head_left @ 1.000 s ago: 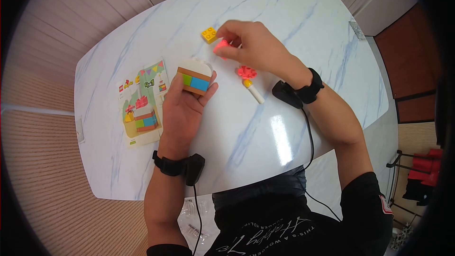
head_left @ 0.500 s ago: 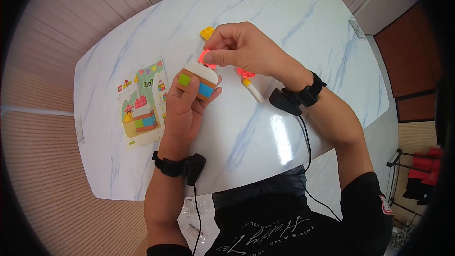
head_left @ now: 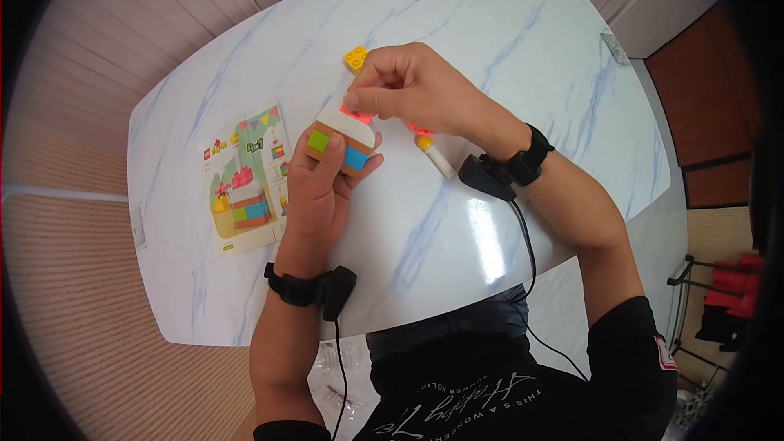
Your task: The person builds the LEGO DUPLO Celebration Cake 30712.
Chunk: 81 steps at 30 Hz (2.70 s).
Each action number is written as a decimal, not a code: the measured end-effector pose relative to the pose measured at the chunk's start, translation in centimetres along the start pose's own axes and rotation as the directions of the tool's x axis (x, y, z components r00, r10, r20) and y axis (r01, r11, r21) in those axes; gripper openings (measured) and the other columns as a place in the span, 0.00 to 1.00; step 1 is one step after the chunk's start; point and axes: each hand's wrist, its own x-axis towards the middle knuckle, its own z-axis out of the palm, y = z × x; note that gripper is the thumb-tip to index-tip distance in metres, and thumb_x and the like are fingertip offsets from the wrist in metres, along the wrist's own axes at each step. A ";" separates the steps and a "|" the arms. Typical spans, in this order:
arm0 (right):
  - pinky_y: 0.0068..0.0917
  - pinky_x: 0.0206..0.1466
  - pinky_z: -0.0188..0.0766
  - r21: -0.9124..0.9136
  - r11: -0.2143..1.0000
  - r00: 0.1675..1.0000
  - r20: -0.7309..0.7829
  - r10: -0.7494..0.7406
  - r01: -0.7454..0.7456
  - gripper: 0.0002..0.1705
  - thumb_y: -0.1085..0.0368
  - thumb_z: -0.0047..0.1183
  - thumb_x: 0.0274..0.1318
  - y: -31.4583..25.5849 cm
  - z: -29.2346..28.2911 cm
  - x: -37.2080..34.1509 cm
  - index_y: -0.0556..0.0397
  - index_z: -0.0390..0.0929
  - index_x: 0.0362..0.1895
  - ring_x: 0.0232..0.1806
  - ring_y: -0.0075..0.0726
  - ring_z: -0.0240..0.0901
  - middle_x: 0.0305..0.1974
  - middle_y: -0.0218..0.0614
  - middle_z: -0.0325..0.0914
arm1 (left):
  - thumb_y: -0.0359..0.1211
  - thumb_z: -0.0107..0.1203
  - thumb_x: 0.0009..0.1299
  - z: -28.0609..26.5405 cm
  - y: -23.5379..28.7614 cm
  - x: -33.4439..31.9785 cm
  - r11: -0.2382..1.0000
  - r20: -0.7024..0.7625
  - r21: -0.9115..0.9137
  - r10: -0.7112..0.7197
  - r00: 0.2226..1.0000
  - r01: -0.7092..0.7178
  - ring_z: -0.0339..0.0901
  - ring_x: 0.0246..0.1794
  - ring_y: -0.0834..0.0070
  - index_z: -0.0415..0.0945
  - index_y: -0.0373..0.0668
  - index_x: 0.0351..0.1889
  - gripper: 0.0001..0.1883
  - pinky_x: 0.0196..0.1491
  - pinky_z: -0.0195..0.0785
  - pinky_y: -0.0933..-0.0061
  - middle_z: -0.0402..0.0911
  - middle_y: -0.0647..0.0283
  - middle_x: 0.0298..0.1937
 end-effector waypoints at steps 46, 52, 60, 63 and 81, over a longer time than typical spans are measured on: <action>0.21 0.32 0.66 -0.365 0.931 0.991 0.113 0.071 -0.025 0.06 0.69 0.60 0.57 -3.4 -0.3 -7.2 0.58 0.79 0.37 0.27 0.18 0.68 0.25 0.26 0.73 | 0.32 0.52 0.76 -1.7 0.6 1.0 0.973 -0.044 -0.200 0.105 0.993 -0.112 0.78 0.58 0.67 0.67 0.40 0.64 0.19 0.62 0.73 0.56 0.78 0.58 0.59; 0.18 0.31 0.66 0.065 0.998 0.994 -0.108 0.014 -0.007 0.07 0.70 0.57 0.57 -4.9 -0.6 -4.2 0.59 0.78 0.39 0.28 0.18 0.70 0.26 0.28 0.76 | 0.32 0.53 0.76 -1.4 0.6 1.0 0.985 -0.035 -0.129 0.111 0.993 -0.115 0.79 0.57 0.68 0.68 0.39 0.63 0.19 0.60 0.74 0.58 0.79 0.58 0.57; 0.19 0.30 0.66 0.198 0.961 0.952 -0.276 -0.132 0.191 0.12 0.62 0.62 0.56 -6.9 0.5 0.1 0.56 0.81 0.40 0.32 0.20 0.73 0.32 0.31 0.82 | 0.30 0.52 0.75 -1.2 0.6 0.8 0.990 -0.027 -0.106 0.095 0.995 -0.098 0.77 0.59 0.67 0.66 0.38 0.64 0.20 0.62 0.71 0.56 0.77 0.57 0.59; 0.18 0.30 0.66 0.206 0.955 0.936 -0.322 -0.141 0.214 0.14 0.61 0.65 0.56 -6.3 0.5 0.9 0.57 0.81 0.41 0.31 0.19 0.73 0.33 0.31 0.82 | 0.29 0.52 0.75 -1.3 0.6 0.8 0.991 -0.033 -0.103 0.078 0.996 -0.081 0.76 0.60 0.66 0.66 0.37 0.64 0.21 0.63 0.70 0.56 0.76 0.57 0.60; 0.13 0.34 0.67 0.023 0.981 0.933 -0.315 -0.174 0.191 0.16 0.69 0.66 0.57 -4.0 1.0 2.0 0.56 0.75 0.47 0.31 0.12 0.71 0.30 0.21 0.73 | 0.26 0.53 0.73 -0.3 0.5 0.2 0.997 -0.053 -0.007 0.071 0.996 -0.071 0.78 0.56 0.67 0.60 0.35 0.70 0.27 0.59 0.73 0.62 0.77 0.56 0.59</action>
